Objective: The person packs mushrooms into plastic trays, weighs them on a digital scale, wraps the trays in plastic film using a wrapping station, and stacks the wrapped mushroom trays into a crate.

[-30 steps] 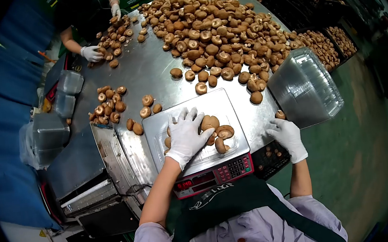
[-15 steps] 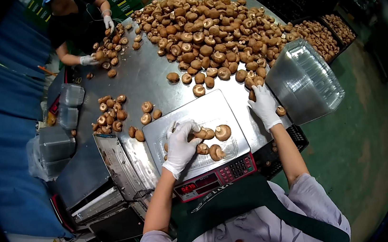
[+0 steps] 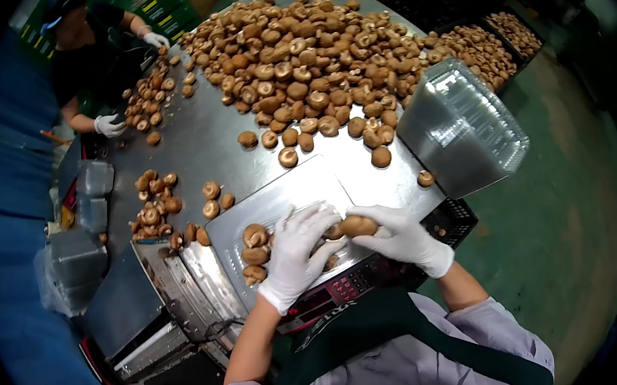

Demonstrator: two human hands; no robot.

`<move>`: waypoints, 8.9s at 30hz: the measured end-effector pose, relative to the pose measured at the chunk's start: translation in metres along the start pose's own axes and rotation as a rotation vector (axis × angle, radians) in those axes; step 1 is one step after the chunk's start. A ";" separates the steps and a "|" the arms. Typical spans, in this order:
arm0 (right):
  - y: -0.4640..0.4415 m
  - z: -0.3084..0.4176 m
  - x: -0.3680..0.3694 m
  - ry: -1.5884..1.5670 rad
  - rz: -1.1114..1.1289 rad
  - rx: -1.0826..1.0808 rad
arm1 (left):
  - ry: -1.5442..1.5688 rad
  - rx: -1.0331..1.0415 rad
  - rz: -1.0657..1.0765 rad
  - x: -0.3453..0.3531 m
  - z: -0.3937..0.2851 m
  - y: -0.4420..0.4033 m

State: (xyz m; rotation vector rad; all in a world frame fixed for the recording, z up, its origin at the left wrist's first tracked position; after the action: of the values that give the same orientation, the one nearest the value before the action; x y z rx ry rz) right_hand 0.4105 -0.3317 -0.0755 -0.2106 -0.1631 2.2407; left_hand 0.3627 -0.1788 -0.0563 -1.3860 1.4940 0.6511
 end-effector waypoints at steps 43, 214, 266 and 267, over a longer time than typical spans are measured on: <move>-0.060 0.019 0.057 0.472 0.076 -0.387 | 0.395 -0.557 -0.125 -0.010 0.046 0.027; -0.036 0.055 0.502 0.821 0.740 -0.537 | -0.339 -0.262 -0.027 -0.268 0.314 0.560; 0.093 0.028 0.494 0.463 0.248 0.237 | 0.209 -1.149 -0.267 -0.199 0.210 0.640; 0.105 0.003 0.495 0.544 0.297 0.336 | 0.169 -1.178 -0.161 -0.177 0.212 0.651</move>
State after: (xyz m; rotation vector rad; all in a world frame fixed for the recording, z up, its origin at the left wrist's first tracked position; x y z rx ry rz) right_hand 0.0237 -0.0117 -0.1401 -0.6815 0.5633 2.3664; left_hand -0.2162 0.2223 -0.1254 -2.4395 1.0723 1.4533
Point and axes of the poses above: each hand's wrist, its own y-axis away from the middle knuckle, its own x-axis out of the palm, z = x × y, the point moved 7 cm from there along -y, towards the middle knuckle, and after that the axes turned 15 degrees about -y, right-handed, at the moved point
